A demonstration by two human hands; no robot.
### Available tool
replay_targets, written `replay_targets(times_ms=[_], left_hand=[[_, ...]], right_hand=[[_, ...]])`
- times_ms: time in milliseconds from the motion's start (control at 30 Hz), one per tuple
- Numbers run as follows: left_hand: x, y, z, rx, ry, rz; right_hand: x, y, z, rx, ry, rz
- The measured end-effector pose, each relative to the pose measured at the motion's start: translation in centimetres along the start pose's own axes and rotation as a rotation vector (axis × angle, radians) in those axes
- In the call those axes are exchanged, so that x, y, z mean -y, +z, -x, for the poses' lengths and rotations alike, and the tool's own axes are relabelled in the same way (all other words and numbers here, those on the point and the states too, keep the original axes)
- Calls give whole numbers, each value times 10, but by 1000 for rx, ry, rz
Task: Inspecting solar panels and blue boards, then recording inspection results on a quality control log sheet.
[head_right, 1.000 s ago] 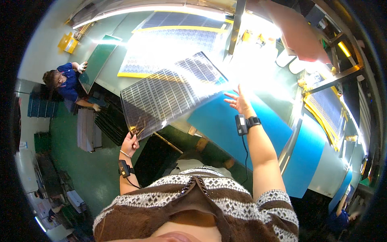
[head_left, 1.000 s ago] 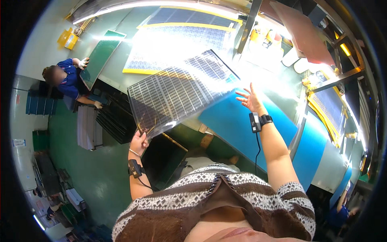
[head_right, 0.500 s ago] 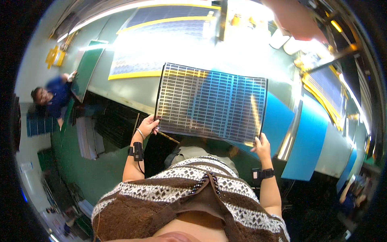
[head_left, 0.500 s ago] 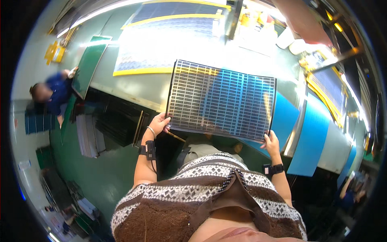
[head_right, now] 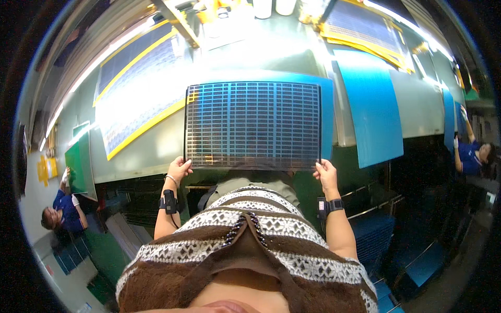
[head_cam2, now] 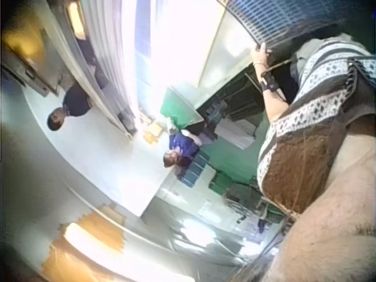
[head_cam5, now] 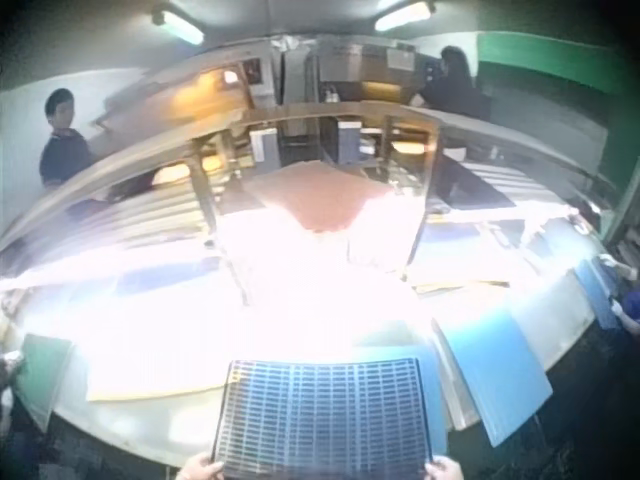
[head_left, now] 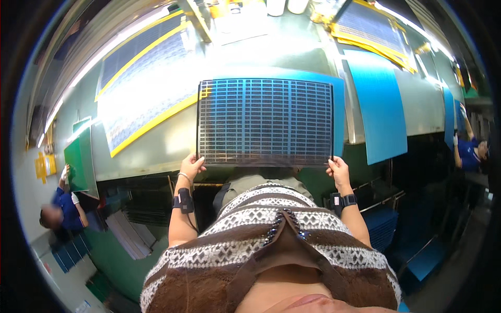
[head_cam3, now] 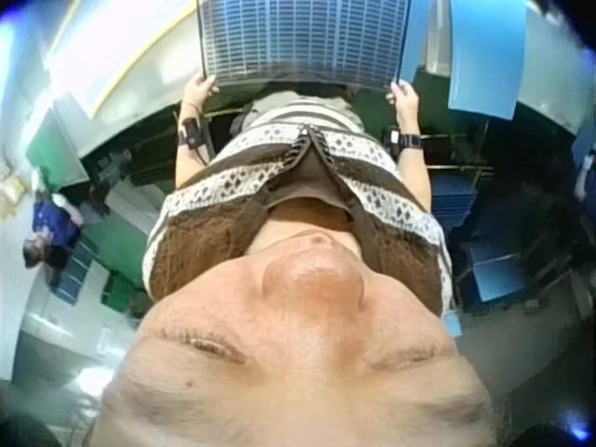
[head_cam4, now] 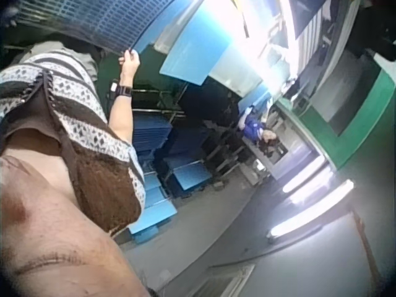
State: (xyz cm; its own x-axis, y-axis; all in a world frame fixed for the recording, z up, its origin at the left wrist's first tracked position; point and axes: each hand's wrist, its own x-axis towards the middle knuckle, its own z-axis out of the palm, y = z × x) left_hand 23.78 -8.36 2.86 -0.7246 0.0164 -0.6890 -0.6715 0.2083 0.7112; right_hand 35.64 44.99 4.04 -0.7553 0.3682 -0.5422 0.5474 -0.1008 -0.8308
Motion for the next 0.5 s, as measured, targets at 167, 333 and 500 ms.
replay_targets(times_ms=[167,333,500], left_hand=[[-7,9,0,-51,0,4],[-10,24,-3,-195,172,2],[-33,40,-8,-270,349,-101]], right_hand=[[10,0,2,-8,-15,47],[8,9,0,-113,-117,112],[21,-14,-32,-91,-258,-2]])
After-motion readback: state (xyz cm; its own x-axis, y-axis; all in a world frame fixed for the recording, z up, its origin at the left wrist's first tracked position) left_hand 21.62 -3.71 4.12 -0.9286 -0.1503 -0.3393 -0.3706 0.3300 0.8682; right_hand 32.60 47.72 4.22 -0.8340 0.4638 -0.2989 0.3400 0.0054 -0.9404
